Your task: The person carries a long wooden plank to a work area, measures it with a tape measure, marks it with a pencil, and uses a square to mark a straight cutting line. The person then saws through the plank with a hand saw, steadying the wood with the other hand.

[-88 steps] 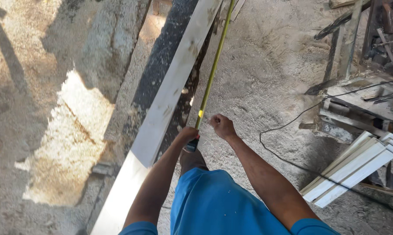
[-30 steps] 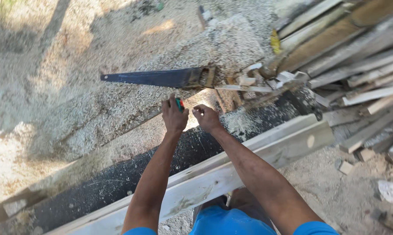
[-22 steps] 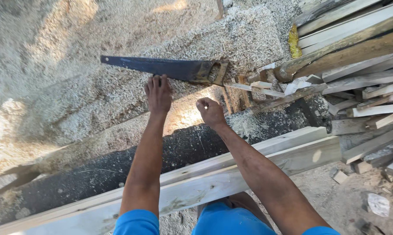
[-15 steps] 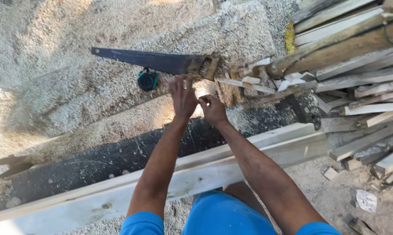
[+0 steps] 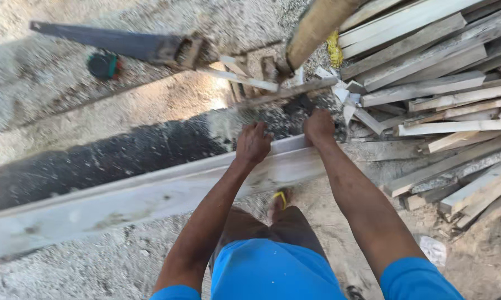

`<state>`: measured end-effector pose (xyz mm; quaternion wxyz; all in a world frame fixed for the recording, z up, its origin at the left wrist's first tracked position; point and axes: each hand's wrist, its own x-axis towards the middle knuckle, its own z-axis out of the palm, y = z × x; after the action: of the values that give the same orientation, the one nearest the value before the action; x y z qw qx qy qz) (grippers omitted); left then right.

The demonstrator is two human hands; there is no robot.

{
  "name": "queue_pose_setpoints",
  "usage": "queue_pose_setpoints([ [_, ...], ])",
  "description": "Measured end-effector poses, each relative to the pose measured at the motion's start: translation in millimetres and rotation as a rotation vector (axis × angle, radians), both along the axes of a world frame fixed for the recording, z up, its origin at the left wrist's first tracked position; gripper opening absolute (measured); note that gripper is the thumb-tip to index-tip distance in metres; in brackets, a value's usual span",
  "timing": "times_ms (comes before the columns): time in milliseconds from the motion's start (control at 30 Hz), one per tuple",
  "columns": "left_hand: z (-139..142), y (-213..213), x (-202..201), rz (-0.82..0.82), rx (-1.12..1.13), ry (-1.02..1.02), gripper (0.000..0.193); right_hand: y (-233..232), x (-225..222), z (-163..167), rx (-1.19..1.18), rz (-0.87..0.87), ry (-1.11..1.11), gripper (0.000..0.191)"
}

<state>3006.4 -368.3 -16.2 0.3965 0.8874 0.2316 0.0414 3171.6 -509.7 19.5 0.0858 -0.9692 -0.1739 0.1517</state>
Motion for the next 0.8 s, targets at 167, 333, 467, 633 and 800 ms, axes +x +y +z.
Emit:
queue_pose_setpoints([
  [167, 24.4, -75.2, -8.7, 0.039, 0.047, 0.036, 0.046, -23.5, 48.7, -13.1, -0.019, 0.068, 0.099, 0.047],
  [333, 65.1, -88.7, -16.3, -0.258, 0.122, 0.320, 0.115, -30.6, 65.6, -14.6, 0.006, 0.163, 0.200, 0.056],
  [467, 70.0, -100.7, -13.3, -0.465, 0.205, 0.578, 0.147, -49.7, 68.5, -7.1, 0.047, 0.192, 0.181, 0.052],
  [633, 41.8, -107.2, -10.3, -0.440, 0.435, 0.380, 0.125, -77.8, 72.8, 3.0, 0.141, 0.201, -0.017, 0.045],
  [800, 28.3, -90.0, 2.1, -0.410, 0.335, 0.400, 0.123, -134.5, 30.8, 7.1, 0.354, 0.134, 0.086, 0.045],
])
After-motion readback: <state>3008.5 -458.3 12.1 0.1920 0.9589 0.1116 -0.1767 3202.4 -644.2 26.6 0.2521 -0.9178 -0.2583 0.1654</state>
